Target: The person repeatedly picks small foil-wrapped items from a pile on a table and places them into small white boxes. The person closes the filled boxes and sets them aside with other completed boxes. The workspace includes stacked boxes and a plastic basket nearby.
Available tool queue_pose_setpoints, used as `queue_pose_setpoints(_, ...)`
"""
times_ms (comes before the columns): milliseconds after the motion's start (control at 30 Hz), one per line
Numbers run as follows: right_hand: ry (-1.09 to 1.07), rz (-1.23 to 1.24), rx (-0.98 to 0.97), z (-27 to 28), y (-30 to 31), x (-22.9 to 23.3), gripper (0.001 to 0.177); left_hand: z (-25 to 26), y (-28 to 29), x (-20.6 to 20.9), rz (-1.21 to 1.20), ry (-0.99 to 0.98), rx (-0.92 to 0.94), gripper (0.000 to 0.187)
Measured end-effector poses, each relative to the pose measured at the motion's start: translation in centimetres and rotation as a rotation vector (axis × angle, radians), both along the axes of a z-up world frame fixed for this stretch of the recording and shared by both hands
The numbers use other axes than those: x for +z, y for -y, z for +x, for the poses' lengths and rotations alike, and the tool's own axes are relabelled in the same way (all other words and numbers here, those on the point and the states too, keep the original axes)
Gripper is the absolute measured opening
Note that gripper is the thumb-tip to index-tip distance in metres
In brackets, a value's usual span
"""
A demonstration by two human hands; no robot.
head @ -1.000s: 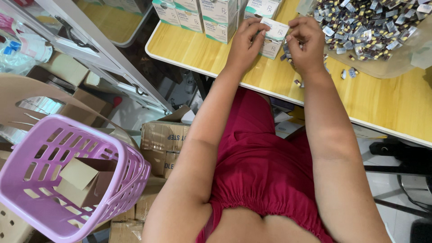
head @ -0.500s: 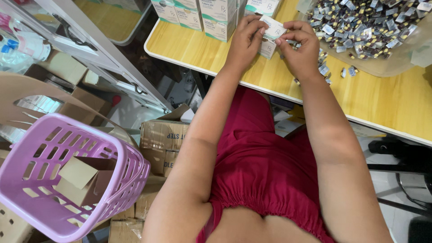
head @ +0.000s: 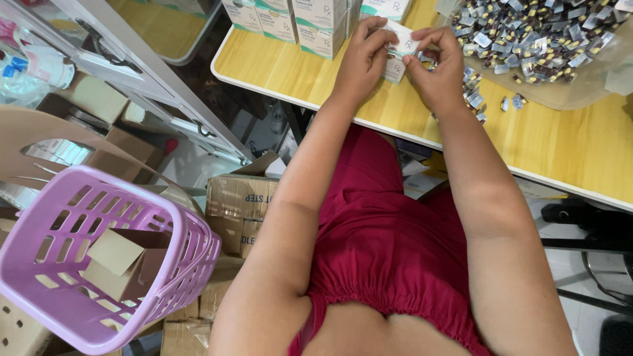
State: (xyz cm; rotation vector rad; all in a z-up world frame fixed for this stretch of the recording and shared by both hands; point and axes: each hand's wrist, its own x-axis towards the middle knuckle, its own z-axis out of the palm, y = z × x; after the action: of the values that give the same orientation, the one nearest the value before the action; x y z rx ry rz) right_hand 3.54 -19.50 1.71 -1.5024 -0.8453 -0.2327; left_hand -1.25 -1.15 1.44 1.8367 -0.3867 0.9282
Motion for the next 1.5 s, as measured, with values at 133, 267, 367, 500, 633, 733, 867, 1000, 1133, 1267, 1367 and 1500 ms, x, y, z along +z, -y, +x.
queue_pose_setpoints(133, 0.079, -0.087, -0.017, 0.2, 0.1, -0.3, 0.010, -0.3, -0.2, 0.3, 0.017, 0.023, -0.009, 0.018)
queue_pose_setpoints(267, 0.023, -0.060, 0.014, 0.4, 0.1, -0.6, 0.007, -0.7, -0.2, 0.6, 0.005, -0.019, -0.005, 0.017)
queue_pose_setpoints(367, 0.217, -0.129, -0.093, 0.0, 0.2, -0.4, 0.007, -0.8, -0.1, 0.9, 0.017, 0.013, 0.025, 0.016)
queue_pose_setpoints(500, 0.371, -0.246, -0.175, -1.1, 0.3, 0.5, 0.011, -1.1, -0.1, 1.0, 0.079, 0.075, 0.093, 0.011)
queue_pose_setpoints(633, 0.463, -0.350, -0.203, -1.8, 0.3, 1.2, 0.016, -1.4, 0.4, 0.9, 0.172, 0.075, 0.224, 0.007)
queue_pose_setpoints(733, 0.530, -0.379, -0.216, -2.1, 0.2, 1.5, 0.028, -1.9, 0.6, 1.2, 0.132, 0.016, 0.217, 0.013)
queue_pose_setpoints(867, 0.396, -0.273, -0.110, -1.9, 0.7, 1.5, 0.041, -2.8, 1.3, 2.0, 0.317, 0.127, 0.348, 0.029)
queue_pose_setpoints(1000, 0.397, -0.209, -0.197, -1.4, 1.3, 1.2, 0.045, -3.0, 2.2, 2.4, 0.460, 0.184, 0.434, 0.045)
queue_pose_setpoints(1133, 0.338, -0.131, -0.253, -1.2, 1.3, 1.2, 0.040, -3.3, 2.1, 2.1, 0.465, 0.027, 0.378, 0.046)
queue_pose_setpoints(1267, 0.351, -0.103, -0.284, -1.3, 1.5, 1.5, 0.030, -3.7, 1.6, 1.3, 0.463, 0.021, 0.553, 0.040)
queue_pose_setpoints(1367, 0.341, -0.112, -0.293, -1.4, 1.6, 1.6, 0.024, -2.9, 0.3, 1.2, 0.516, 0.036, 0.551, 0.044)
queue_pose_setpoints(1500, 0.262, -0.032, -0.305, -0.7, 1.7, 1.4, 0.025, -2.1, -0.7, 1.5, 0.617, 0.023, 0.624, 0.045)
